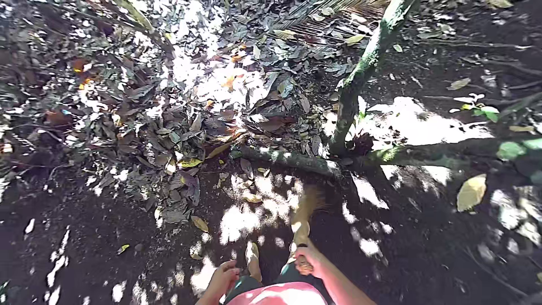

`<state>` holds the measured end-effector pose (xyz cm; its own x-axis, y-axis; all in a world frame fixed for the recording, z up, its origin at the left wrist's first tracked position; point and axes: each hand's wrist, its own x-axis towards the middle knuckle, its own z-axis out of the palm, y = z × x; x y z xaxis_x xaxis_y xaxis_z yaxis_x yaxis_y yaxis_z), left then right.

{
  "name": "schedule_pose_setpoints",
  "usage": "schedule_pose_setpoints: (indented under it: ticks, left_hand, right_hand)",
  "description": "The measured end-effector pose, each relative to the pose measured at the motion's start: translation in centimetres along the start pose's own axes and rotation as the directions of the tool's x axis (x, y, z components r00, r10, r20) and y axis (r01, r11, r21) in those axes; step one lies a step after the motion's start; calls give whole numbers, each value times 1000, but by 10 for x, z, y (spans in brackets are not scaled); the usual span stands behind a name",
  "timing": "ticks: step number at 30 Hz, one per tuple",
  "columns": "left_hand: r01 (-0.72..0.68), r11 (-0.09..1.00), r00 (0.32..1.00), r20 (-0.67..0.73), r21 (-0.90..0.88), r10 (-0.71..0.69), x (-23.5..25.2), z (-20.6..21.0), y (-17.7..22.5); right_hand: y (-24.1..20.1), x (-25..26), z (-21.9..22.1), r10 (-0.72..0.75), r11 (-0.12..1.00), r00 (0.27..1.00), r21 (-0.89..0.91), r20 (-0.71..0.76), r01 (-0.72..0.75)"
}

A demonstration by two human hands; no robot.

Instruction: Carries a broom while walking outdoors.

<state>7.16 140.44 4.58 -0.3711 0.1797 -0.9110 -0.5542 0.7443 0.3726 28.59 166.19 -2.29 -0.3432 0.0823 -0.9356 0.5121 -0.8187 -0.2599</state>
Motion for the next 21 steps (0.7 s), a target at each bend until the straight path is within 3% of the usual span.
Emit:
schedule_pose_setpoints:
  ticks: [2, 5, 9, 11, 14, 16, 19, 21]
  left_hand:
    - [26, 997, 998, 66, -70, -21, 2, 50, 23]
    - [103, 983, 967, 247, -152, -63, -4, 124, 61]
    - [259, 935, 838, 537, -241, -94, -15, 194, 105]
    - [361, 858, 804, 587, -365, -89, -13, 211, 115]
    - [420, 663, 857, 512, -619, -64, -10, 203, 141]
    - [381, 580, 888, 460, -720, -12, 8, 171, 149]
    - [216, 647, 945, 323, -731, 50, 43, 94, 142]
    - [153, 737, 988, 96, -658, -119, 68, 45, 145]
  right_hand:
    - [-27, 6, 19, 83, 996, 989, -22, 120, -81]
    - [-59, -16, 7, 119, 992, 961, -64, 251, -106]
    - [-73, -67, -7, -6, 994, 946, -101, 323, 41]
    - [-80, -91, -18, -106, 977, 936, -139, 335, 160]
    - [-101, -125, -35, -147, 948, 952, -235, 269, 213]
    - [-112, -130, -50, -204, 919, 961, -301, 186, 253]
    - [-125, -122, -79, -258, 878, 965, -405, 47, 255]
    - [-130, -116, -95, -280, 869, 959, -433, -36, 237]
